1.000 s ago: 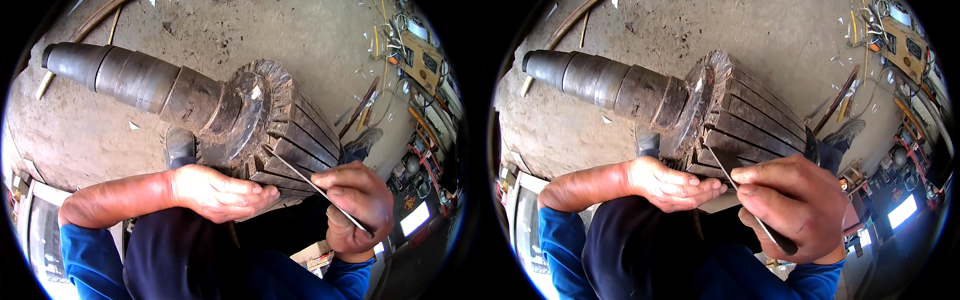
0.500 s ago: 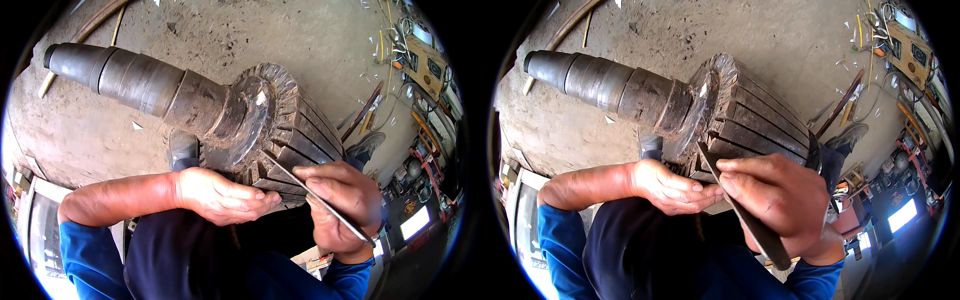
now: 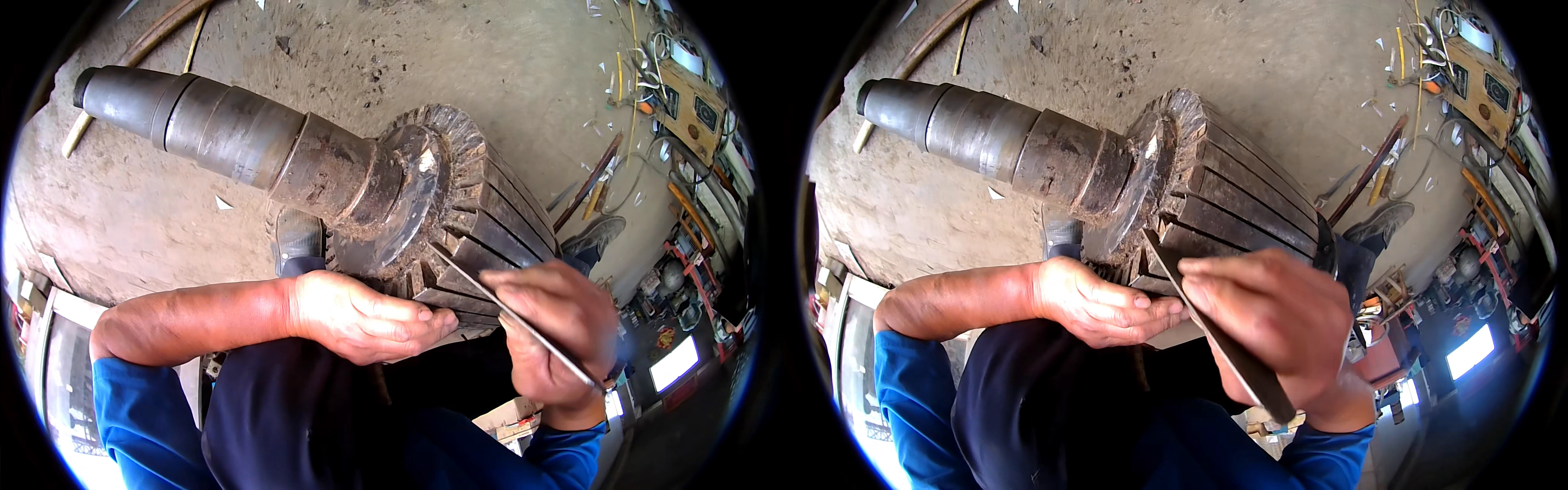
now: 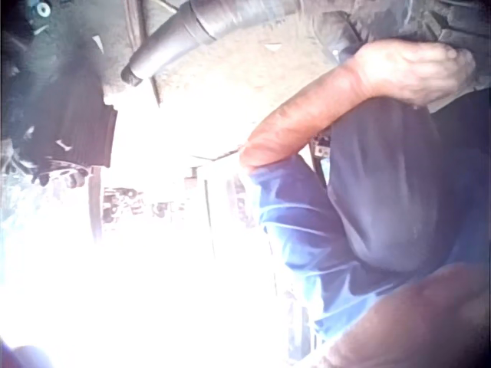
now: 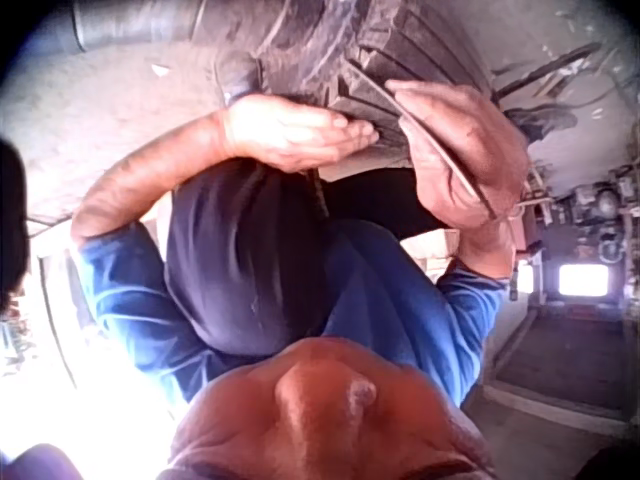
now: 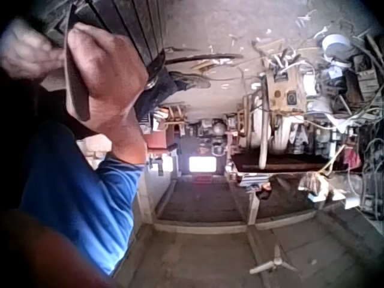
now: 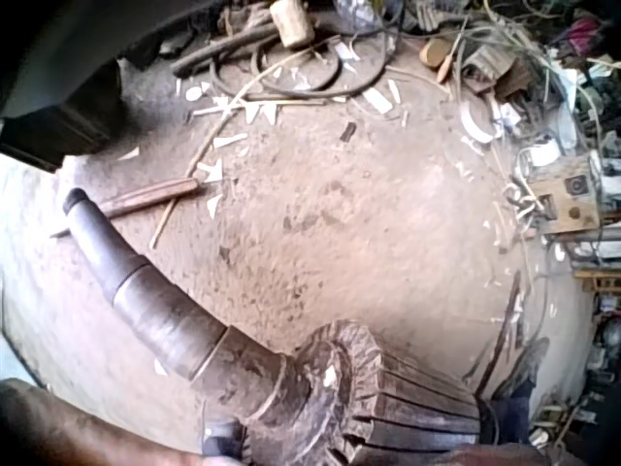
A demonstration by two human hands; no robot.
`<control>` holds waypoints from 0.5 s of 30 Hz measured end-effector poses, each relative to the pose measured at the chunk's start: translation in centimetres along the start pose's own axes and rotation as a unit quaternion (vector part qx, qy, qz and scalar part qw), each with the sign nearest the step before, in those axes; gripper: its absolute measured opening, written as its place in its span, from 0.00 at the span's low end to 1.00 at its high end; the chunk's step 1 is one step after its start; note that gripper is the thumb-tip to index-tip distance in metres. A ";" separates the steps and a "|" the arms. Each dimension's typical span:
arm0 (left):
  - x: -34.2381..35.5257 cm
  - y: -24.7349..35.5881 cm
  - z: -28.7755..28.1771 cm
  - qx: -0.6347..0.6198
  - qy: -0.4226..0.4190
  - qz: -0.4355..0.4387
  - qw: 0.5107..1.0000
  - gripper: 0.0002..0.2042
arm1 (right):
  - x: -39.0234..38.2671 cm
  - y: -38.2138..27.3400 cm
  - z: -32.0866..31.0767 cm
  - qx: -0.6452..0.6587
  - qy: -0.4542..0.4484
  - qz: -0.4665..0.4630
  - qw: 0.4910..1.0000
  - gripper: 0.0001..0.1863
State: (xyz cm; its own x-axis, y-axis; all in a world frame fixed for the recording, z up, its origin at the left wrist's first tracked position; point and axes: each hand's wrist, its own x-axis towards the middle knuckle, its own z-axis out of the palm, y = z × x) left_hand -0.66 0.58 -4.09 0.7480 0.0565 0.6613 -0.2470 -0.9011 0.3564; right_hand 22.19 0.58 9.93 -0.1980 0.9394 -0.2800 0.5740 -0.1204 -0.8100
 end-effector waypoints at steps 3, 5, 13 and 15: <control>0.2 0.0 -0.1 0.008 0.003 -0.016 1.000 0.19 | 0.5 0.1 -0.4 0.017 -0.011 0.000 1.000 0.14; 0.2 0.2 -0.3 0.001 0.005 -0.014 1.000 0.18 | 0.0 0.0 -0.5 0.010 -0.005 -0.008 1.000 0.14; -0.1 0.5 0.0 0.027 0.000 -0.003 1.000 0.18 | -0.7 0.2 -2.6 0.087 0.049 0.081 0.992 0.07; -0.1 0.4 0.2 0.037 0.007 -0.006 0.999 0.18 | -0.4 1.0 -2.8 0.110 0.042 0.092 0.989 0.06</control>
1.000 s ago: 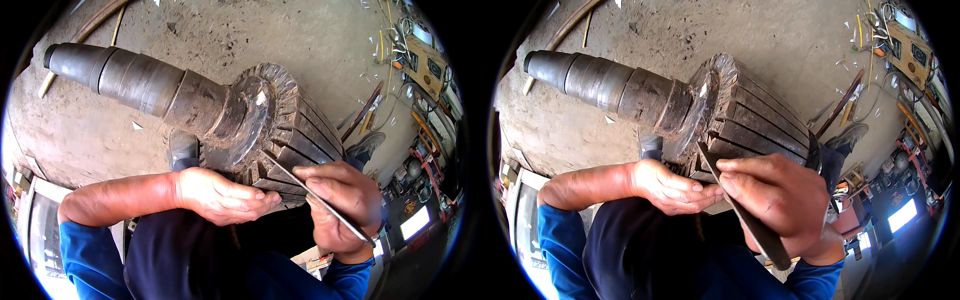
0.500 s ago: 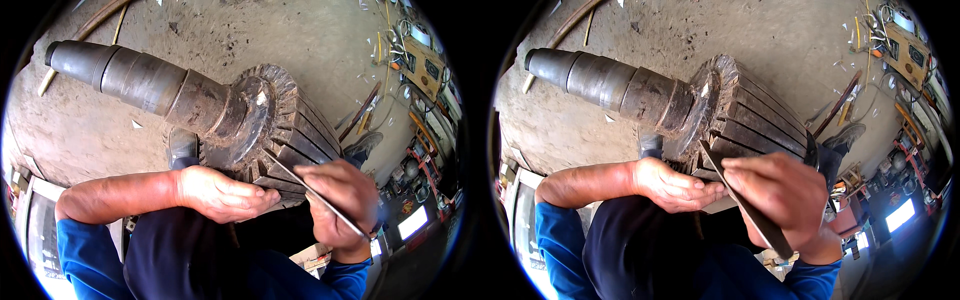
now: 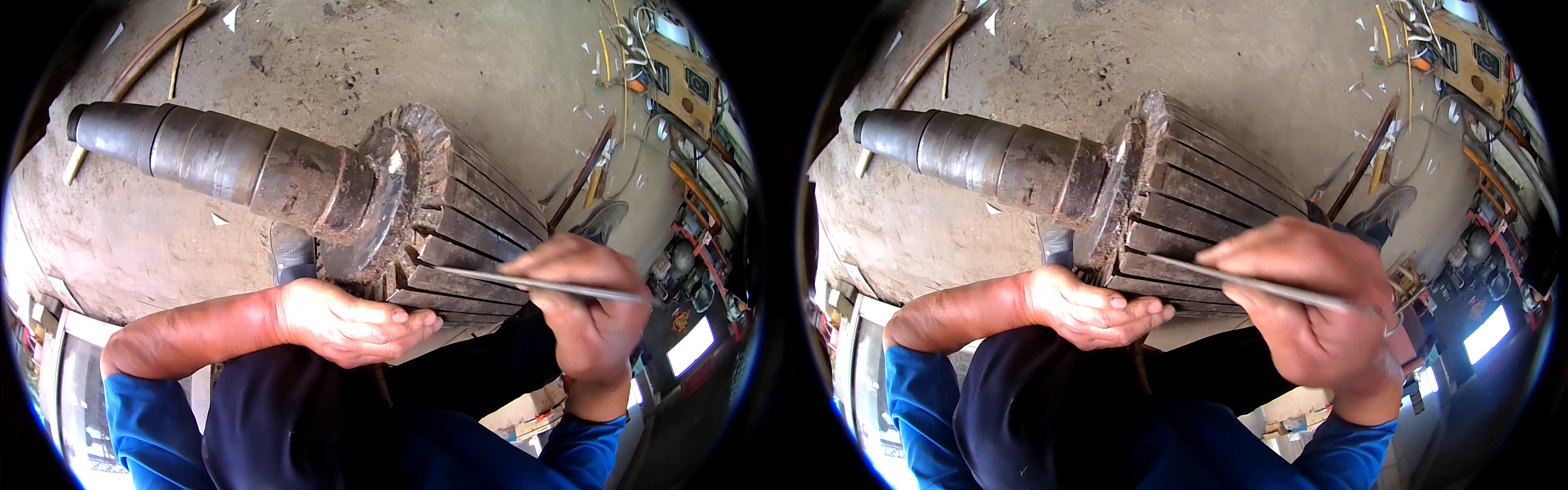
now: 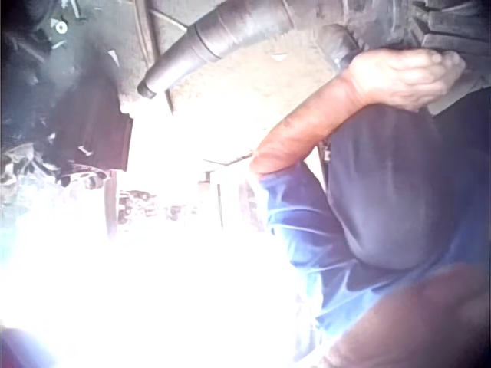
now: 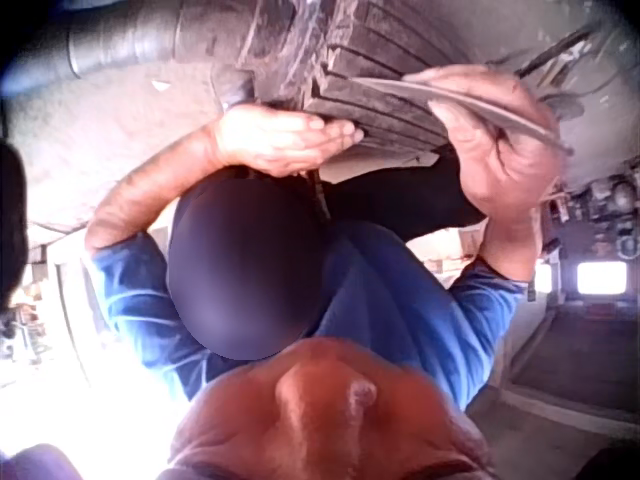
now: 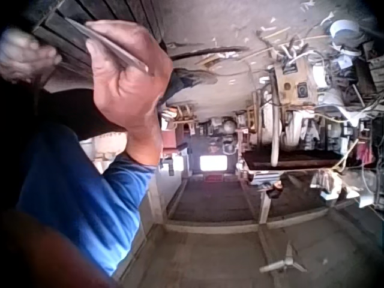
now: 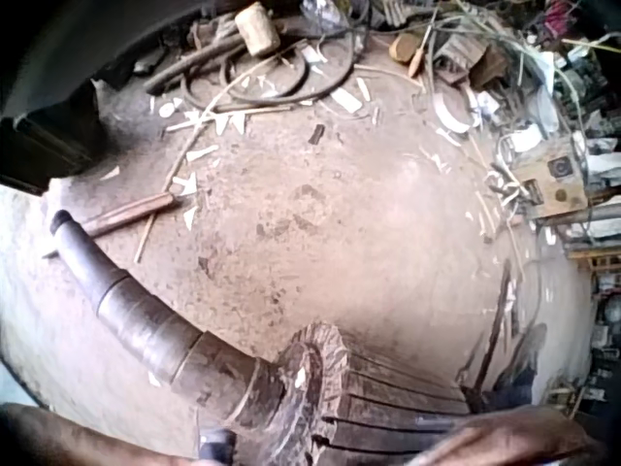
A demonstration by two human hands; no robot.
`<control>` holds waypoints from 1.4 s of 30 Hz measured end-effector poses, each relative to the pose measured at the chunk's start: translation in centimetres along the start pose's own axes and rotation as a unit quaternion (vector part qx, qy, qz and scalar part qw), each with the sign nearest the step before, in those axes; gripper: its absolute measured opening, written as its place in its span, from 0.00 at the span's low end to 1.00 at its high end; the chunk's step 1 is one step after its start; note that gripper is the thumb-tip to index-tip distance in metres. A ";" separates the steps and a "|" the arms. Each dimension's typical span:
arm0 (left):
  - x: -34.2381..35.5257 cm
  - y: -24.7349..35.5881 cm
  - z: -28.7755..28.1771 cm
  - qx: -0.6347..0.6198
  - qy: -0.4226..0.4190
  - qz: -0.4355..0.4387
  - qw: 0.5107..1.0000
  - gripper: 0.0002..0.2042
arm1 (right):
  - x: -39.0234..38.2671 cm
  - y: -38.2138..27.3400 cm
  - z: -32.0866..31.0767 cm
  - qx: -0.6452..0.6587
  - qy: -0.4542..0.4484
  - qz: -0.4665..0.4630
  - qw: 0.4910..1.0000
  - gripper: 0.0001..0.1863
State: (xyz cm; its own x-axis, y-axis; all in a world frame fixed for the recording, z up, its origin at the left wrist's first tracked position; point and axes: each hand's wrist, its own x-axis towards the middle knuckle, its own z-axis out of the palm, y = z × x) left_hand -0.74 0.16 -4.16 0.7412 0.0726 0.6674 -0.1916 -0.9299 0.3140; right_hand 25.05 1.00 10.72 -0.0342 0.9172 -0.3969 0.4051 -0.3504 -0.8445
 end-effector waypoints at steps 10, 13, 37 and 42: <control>0.2 -0.3 -0.9 -0.013 -0.026 -0.003 1.000 0.18 | -2.4 2.1 4.2 -0.107 0.047 -0.170 0.979 0.15; 0.3 -0.1 -0.8 -0.015 -0.022 -0.016 1.000 0.17 | -3.0 2.9 3.9 -0.109 0.059 -0.192 0.974 0.14; 0.3 -0.5 -1.1 -0.015 -0.041 0.014 0.999 0.19 | -2.1 1.3 2.8 -0.100 0.032 -0.196 0.975 0.14; 0.2 -0.2 -1.1 -0.009 -0.039 -0.008 0.999 0.18 | -4.2 1.6 1.7 -0.098 0.051 -0.187 0.976 0.16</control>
State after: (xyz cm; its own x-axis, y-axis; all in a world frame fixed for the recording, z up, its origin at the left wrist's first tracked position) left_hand -1.28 0.74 -3.29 0.7925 0.0588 0.6070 -0.1896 -0.9223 0.3369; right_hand 24.29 -3.74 10.46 -0.1255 0.9917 -0.0274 0.5492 0.0465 -0.8344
